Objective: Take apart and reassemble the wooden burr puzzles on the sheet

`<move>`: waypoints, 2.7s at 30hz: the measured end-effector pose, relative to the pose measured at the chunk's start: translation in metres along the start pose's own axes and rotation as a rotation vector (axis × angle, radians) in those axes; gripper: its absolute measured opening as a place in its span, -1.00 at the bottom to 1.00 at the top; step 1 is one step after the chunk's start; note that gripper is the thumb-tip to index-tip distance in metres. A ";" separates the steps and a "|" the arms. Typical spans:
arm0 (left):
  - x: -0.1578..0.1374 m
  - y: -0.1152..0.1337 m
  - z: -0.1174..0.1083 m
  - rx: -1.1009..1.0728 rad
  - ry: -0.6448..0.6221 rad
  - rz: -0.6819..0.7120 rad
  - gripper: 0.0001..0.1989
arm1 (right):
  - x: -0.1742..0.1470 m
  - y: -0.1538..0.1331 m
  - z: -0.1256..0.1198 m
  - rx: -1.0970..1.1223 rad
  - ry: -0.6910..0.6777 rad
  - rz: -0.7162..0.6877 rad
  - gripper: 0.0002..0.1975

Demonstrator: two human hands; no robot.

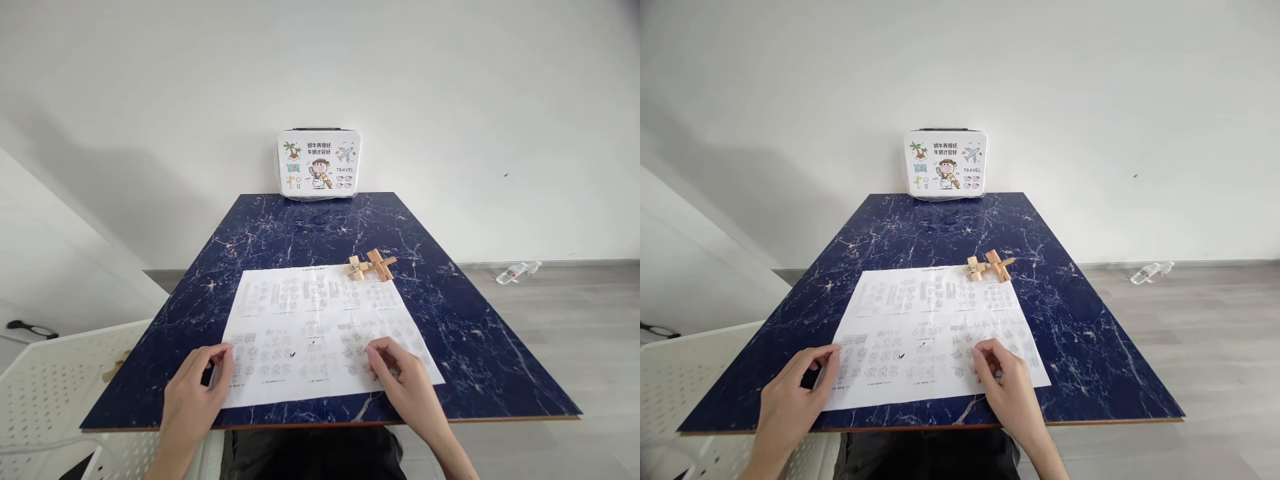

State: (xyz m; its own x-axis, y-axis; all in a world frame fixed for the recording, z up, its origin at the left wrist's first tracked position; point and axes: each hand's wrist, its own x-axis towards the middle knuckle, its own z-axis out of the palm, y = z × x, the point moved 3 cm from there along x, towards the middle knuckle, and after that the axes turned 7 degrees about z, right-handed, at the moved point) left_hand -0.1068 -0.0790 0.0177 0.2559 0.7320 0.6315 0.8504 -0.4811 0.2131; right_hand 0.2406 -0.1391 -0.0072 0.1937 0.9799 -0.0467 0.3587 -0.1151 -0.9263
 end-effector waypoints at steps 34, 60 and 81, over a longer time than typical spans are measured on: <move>-0.002 0.003 0.002 0.002 0.000 0.052 -0.84 | 0.168 -0.004 -0.027 1.209 -0.282 0.356 -0.79; 0.133 0.074 0.107 -0.902 -0.730 0.214 0.10 | 0.126 -0.016 0.019 0.435 -0.646 -0.074 -0.63; 0.126 0.077 0.117 -0.937 -0.575 0.141 -0.07 | 0.126 -0.017 0.020 0.331 -0.541 -0.142 -0.56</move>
State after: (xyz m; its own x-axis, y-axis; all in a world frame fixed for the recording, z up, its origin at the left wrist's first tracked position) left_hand 0.0450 0.0327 0.0263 0.7049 0.6401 0.3055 0.1746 -0.5740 0.8000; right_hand 0.2405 -0.0099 -0.0053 -0.3535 0.9353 -0.0169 0.0302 -0.0067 -0.9995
